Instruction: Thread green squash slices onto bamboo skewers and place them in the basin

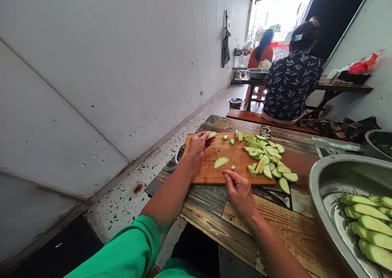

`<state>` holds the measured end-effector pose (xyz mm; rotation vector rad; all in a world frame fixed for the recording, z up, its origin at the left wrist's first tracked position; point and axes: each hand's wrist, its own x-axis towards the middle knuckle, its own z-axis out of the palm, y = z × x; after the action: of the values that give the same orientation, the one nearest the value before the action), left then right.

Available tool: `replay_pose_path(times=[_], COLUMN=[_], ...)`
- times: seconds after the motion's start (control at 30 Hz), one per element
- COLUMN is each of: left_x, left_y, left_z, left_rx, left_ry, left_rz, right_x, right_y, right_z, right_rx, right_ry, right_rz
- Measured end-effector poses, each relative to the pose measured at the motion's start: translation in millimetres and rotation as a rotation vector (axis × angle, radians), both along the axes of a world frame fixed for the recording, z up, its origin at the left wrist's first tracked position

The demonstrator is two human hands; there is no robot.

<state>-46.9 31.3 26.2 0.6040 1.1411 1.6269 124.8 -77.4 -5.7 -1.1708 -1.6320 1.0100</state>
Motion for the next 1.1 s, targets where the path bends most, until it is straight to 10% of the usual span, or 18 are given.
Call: replay_pose_path(times=[0.5,0.77,1.1], left_x=[7,14,21], left_y=[-4,-6,-6], left_z=[-0.5,4.1,2.3], left_rx=[0.035,-0.059,-0.016], left_ry=[0.195,-0.367,-0.525], left_rz=[-0.040,-0.233,-0.191], right_x=[-2,-10,-5], right_y=[-1,-4,-1], right_z=[-2,3,3], right_rx=[-0.005,-0.424,-0.642], right_ry=[-0.002,0.410,0.721], right_rz=[-0.011,0.115,0.234])
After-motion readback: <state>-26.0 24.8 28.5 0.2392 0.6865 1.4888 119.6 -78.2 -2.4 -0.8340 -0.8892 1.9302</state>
